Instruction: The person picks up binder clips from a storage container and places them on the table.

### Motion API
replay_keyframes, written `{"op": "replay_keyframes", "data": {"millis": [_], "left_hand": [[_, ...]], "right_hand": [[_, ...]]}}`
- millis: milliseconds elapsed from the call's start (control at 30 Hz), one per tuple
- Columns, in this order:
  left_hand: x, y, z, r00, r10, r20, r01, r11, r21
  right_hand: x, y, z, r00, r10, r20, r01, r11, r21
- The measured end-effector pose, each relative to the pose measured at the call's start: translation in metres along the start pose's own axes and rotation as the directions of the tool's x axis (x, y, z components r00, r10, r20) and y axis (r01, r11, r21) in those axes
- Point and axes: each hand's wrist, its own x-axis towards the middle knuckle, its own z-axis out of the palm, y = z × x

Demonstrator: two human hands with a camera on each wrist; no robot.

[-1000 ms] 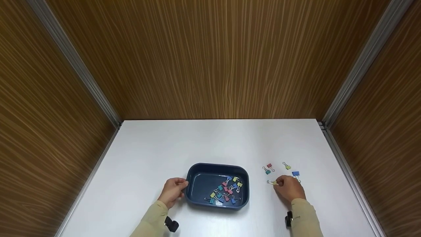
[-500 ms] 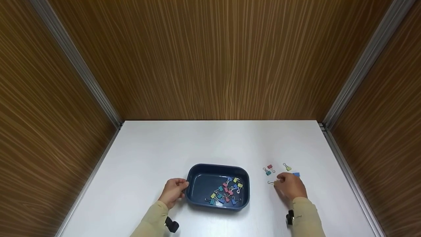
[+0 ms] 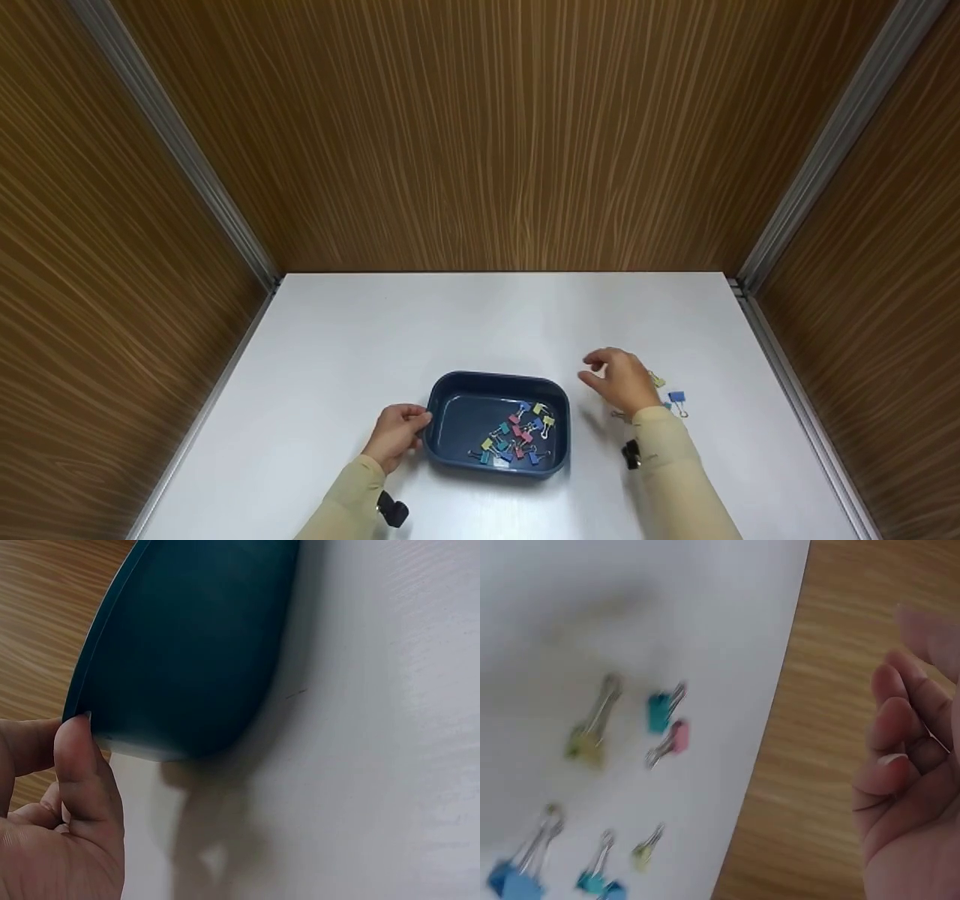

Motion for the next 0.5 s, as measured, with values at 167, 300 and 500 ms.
{"op": "replay_keyframes", "data": {"millis": [167,300,500], "left_hand": [[0.002,0.000,-0.001,1.000,0.003,0.000,-0.003,1.000,0.004],[0.002,0.000,-0.002,1.000,0.000,-0.008,0.000,1.000,0.010],[0.001,0.001,-0.003,1.000,-0.004,-0.008,0.004,1.000,0.020]], "right_hand": [[0.018,-0.032,0.019,0.989,-0.133,0.060,0.132,0.991,0.021],[0.028,-0.056,0.038,0.960,-0.243,0.138,0.241,0.970,0.035],[0.035,-0.084,0.064,0.899,-0.377,0.222,0.384,0.923,0.010]]}}
